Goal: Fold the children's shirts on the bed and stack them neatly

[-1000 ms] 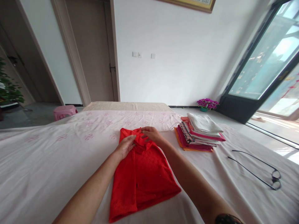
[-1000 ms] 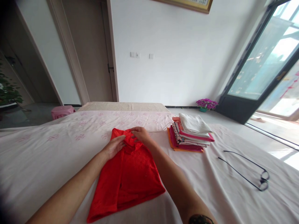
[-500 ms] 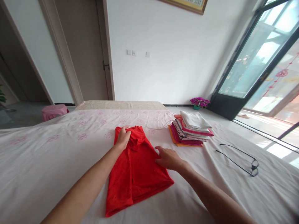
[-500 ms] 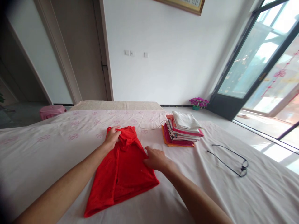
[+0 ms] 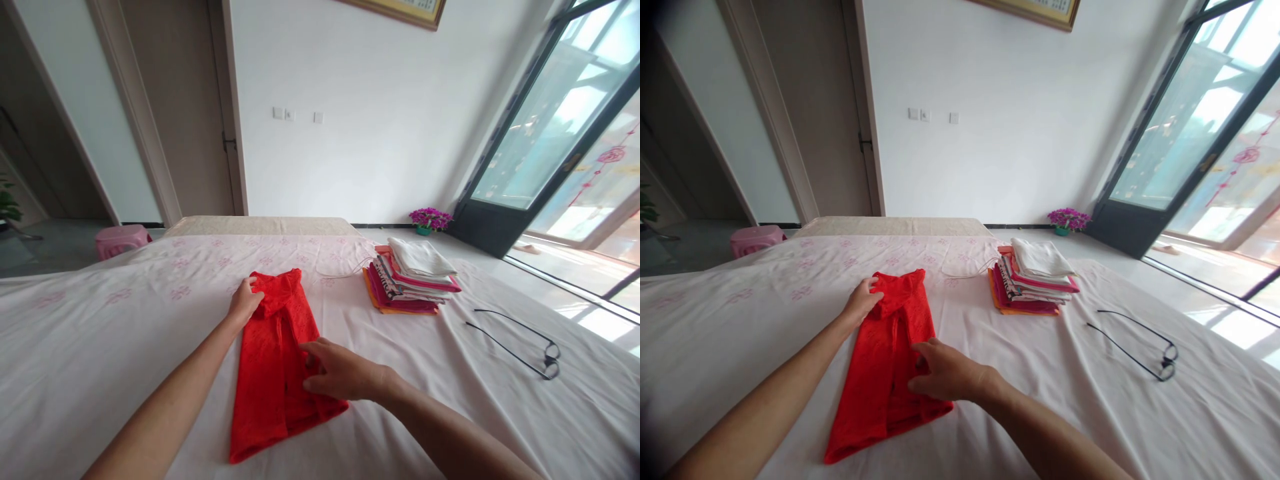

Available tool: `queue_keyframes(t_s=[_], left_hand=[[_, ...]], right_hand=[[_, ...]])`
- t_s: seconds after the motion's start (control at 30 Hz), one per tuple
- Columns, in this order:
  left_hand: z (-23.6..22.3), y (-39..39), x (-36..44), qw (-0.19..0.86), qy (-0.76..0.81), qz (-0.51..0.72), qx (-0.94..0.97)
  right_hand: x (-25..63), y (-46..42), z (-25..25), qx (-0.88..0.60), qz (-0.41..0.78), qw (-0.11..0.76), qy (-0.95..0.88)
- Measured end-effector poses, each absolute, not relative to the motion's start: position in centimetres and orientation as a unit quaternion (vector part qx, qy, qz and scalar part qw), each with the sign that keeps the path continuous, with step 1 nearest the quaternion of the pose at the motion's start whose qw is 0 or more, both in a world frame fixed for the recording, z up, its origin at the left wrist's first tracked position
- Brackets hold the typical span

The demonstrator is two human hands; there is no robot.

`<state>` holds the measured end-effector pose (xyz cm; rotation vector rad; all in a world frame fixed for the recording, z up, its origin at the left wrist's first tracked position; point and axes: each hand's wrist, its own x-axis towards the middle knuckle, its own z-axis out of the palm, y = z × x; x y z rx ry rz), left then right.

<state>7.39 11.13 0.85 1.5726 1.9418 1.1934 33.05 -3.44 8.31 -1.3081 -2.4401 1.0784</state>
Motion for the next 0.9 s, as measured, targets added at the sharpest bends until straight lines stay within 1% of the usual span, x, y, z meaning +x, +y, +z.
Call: queue_keyframes(t_s=[0.13,0.2,0.3,0.37,0.43,0.5,0.6,0.67,0.73,0.8,0.83,0.9], left_hand=[[0.9,10.9,7.1,0.151,0.698,0.416,0.564],[1.3,10.6,7.0,0.13,0.699,0.401,0.578],[2.1,9.7,7.0,0.099,0.697,0.378,0.602],[2.6,9.2,7.5,0.058,0.679,0.369,0.632],[2.9,8.9,8.2,0.011,0.646,0.35,0.679],[2.8,9.0,9.0,-0.015,0.615,0.31,0.725],[1.6,9.1,9.7,-0.01,0.608,0.249,0.754],[0.5,9.1,9.7,-0.008,0.623,0.22,0.751],[-0.5,9.0,9.5,-0.016,0.648,0.186,0.738],[-1.0,8.9,9.2,-0.027,0.671,0.153,0.725],[-1.1,8.9,9.1,-0.031,0.677,0.141,0.721],[-1.0,8.9,9.0,-0.032,0.682,0.134,0.718]], right_hand=[[32.4,-4.4,7.9,-0.407,0.456,0.138,-0.779],[32.2,-4.6,7.2,-0.381,0.485,0.151,-0.772],[32.3,-3.6,6.4,-0.396,0.507,0.192,-0.741],[32.6,-1.8,6.3,-0.414,0.467,0.235,-0.745],[32.7,0.9,6.6,-0.427,0.369,0.279,-0.777],[32.2,3.9,7.0,-0.44,0.267,0.289,-0.807],[30.4,7.8,6.7,-0.438,0.159,0.256,-0.847],[28.8,9.8,5.8,-0.442,0.114,0.202,-0.866],[27.4,11.4,4.3,-0.458,0.103,0.131,-0.873],[26.5,12.4,2.9,-0.474,0.115,0.08,-0.869],[26.3,12.8,2.3,-0.479,0.122,0.069,-0.866],[26.4,13.1,1.8,-0.481,0.136,0.075,-0.863]])
